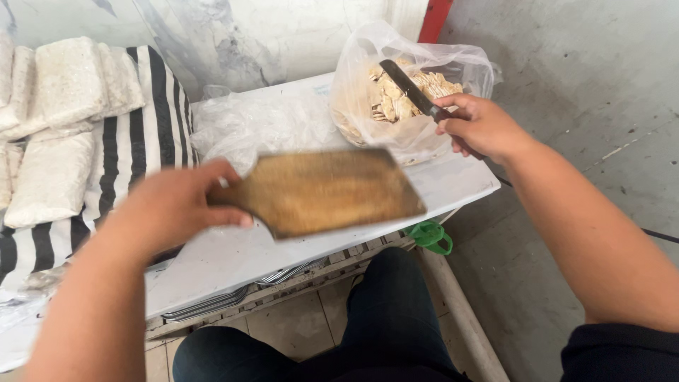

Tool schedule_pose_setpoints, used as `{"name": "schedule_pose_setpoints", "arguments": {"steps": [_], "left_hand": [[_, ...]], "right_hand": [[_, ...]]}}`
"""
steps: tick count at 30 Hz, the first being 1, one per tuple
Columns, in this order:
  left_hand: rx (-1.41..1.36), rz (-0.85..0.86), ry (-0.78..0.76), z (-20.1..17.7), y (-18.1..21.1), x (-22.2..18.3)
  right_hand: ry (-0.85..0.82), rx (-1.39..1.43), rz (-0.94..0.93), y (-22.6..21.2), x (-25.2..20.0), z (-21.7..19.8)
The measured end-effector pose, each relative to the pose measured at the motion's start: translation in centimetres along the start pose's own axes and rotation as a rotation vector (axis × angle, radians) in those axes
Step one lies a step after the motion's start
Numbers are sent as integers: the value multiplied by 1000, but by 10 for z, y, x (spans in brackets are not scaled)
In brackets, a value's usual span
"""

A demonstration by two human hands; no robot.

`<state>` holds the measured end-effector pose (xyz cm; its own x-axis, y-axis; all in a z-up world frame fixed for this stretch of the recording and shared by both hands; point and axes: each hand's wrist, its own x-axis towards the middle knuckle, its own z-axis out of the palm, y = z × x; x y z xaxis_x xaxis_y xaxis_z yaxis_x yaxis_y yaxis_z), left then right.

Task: The person slices rectangular white food blocks into thin pieces using a knife on a wooden cutting board. Sliced pieces are transferred into a plastic bag. The person repeats this process with multiple blocks, occasionally adjusting the pieces on the board.

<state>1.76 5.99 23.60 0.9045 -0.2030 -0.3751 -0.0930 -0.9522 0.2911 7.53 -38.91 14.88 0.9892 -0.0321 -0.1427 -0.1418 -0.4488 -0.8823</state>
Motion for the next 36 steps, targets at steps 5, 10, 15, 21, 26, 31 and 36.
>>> {"name": "schedule_pose_setpoints", "arguments": {"steps": [5, 10, 15, 21, 26, 31, 36], "left_hand": [[39, 81, 31, 56, -24, 14], [-27, 171, 169, 100, -37, 38], [-30, 217, 301, 118, -49, 53], [29, 242, 371, 128, -52, 66], [28, 298, 475, 138, -53, 75], [5, 289, 524, 144, -54, 81], [24, 286, 558, 147, -56, 85]], "right_hand": [[-16, -46, 112, 9, -6, -15], [85, -75, 84, 22, 7, -28], [170, -112, 77, 34, 6, -40], [220, -63, 70, 47, 3, -6], [142, -56, 15, 39, -2, 14], [125, -72, -14, 26, -13, 17], [101, -78, 46, 28, -11, 11]]}}
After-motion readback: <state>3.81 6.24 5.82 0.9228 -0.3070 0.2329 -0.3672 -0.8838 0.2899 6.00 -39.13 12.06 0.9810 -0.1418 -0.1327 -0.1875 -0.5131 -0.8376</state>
